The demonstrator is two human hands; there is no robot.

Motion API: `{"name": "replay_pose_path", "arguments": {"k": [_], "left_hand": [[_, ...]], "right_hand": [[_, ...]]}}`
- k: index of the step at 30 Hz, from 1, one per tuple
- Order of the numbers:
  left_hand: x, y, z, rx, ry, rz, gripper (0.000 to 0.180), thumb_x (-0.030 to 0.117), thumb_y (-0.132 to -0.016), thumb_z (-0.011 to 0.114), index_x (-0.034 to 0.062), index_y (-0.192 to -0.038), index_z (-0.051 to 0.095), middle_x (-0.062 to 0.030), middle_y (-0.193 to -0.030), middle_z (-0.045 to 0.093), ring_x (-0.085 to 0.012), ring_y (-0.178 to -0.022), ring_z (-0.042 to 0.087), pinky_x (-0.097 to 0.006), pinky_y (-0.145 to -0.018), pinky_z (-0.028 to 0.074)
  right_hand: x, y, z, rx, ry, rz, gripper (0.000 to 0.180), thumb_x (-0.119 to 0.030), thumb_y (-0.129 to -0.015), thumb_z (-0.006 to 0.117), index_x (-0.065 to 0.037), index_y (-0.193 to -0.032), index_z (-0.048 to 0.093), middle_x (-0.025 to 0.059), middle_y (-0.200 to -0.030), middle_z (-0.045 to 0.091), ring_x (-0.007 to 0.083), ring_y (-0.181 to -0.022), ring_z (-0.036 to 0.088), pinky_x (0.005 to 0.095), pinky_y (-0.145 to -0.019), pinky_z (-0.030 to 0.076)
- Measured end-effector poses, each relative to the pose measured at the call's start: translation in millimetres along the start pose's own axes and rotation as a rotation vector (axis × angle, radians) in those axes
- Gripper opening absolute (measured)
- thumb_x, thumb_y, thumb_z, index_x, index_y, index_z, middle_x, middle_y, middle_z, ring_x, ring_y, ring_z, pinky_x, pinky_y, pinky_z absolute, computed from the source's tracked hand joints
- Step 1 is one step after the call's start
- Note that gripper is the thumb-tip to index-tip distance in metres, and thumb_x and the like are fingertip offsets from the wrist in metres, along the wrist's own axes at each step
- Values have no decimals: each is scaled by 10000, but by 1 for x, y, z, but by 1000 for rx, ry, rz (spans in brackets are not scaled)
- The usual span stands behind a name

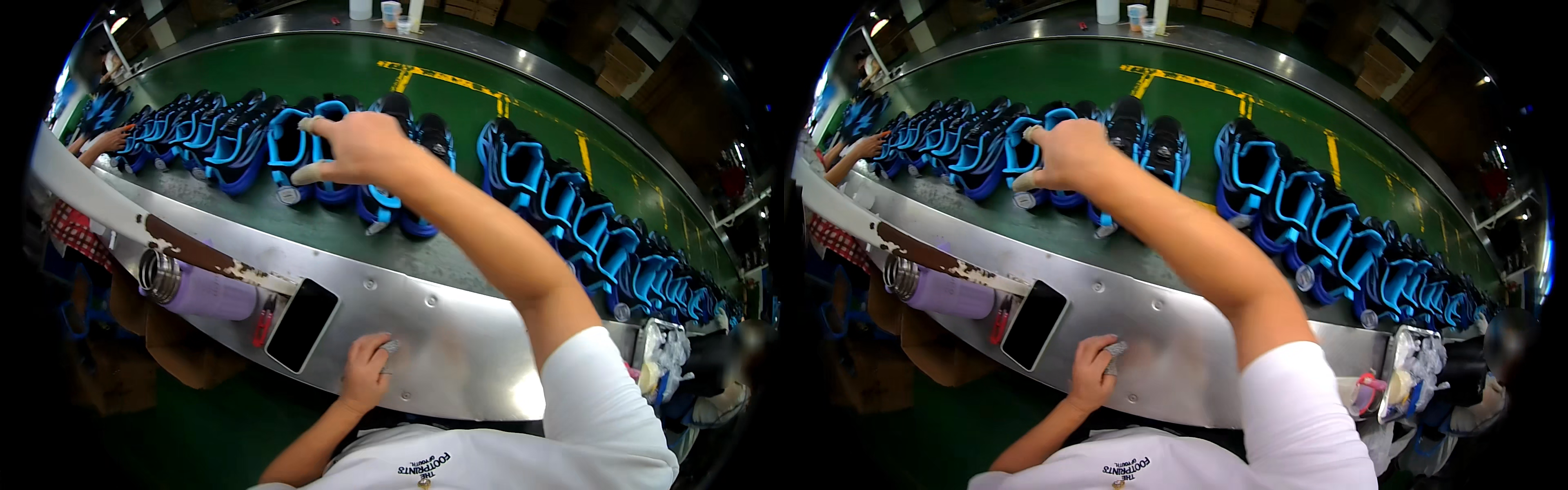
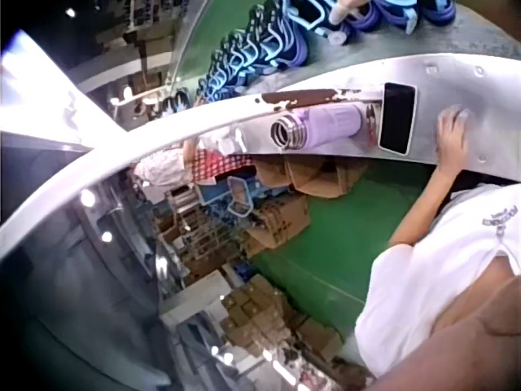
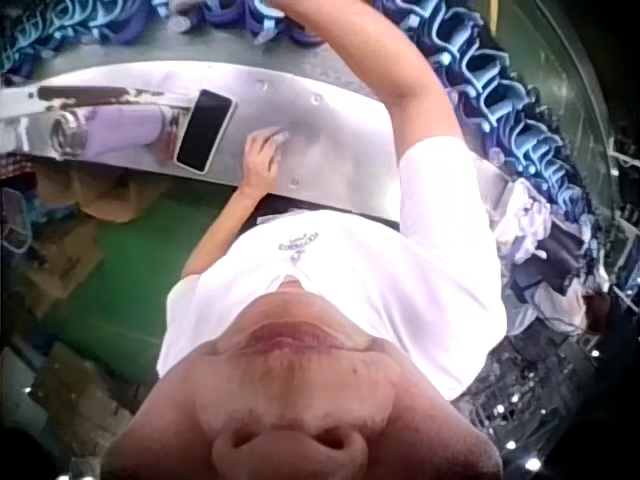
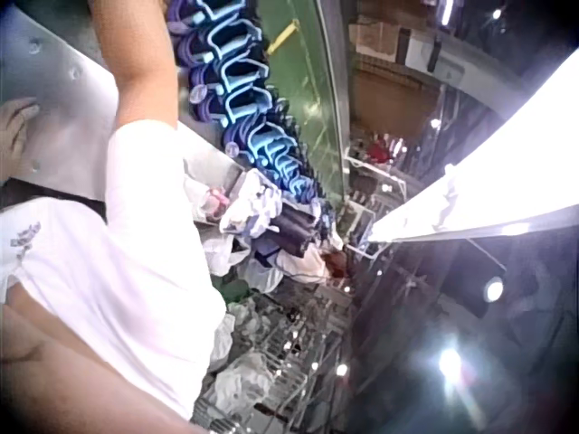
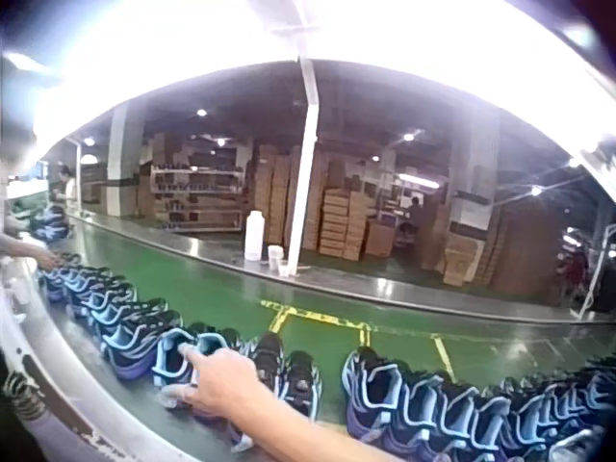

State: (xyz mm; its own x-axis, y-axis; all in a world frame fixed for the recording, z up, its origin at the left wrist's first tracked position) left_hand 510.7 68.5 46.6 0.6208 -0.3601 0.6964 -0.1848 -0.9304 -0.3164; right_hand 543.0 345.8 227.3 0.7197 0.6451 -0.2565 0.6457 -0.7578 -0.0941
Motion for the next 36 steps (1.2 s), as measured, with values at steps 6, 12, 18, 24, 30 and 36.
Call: {"name": "replay_pose_path", "arguments": {"k": [6,12,18,24,30,36], "left_hand": [[-82,-35,-60,40,81,-35,283,-40,-693,567,-20,-963,648,-143,-1151,630,-359,-1038,577,-424,-935,467],[-96,12,-107,56,122,-35,303,-43,-676,558,-21,-966,644,-145,-1129,629,-361,-1020,575,-421,-914,480],[-4,107,-112,47,157,-50,321,-42,-661,527,2,-949,664,-147,-1096,641,-369,-1019,574,-417,-899,483],[40,162,-40,224,505,-426,291,-13,-860,486,-4,-1099,652,-116,-1120,684,-270,-1089,619,-367,-975,464],[120,188,-36,397,599,-409,355,-8,-954,396,12,-1248,595,-42,-1091,608,-98,-913,530,-240,-793,434],[203,191,-26,137,435,-114,631,216,-876,712,-9,-1405,453,-71,-1332,503,-121,-926,459,-234,-810,402]], "right_hand": [[-23,-204,166,-211,84,111,623,-600,-740,694,-135,-1155,721,103,-1128,707,294,-1038,686,468,-875,526],[-42,-201,89,14,-533,171,714,-679,-813,609,-12,-1045,714,194,-1102,689,312,-1002,682,457,-868,527],[-90,59,-56,400,-1395,357,607,-530,-927,609,-15,-1246,579,128,-1146,640,190,-887,671,336,-742,560],[-151,349,-107,146,-705,-23,426,-312,-791,801,-57,-1107,673,119,-909,680,223,-726,666,328,-645,531],[-168,523,46,-50,-176,117,387,-244,-724,785,-116,-1068,663,144,-725,573,334,-657,600,440,-611,488],[-156,590,-16,160,-450,63,434,-230,-772,790,-162,-1181,663,107,-894,648,298,-821,646,393,-730,529]]}}
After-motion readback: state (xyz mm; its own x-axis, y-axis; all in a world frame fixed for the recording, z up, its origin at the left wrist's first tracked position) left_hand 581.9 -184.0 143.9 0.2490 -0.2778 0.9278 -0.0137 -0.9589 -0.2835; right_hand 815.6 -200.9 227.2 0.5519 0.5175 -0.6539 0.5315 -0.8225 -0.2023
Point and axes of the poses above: each hand's wrist, its own y-axis away from the middle knuckle, its own z-axis out of the palm, x = y × z, the point moved 5 cm from there along -y, towards the middle knuckle
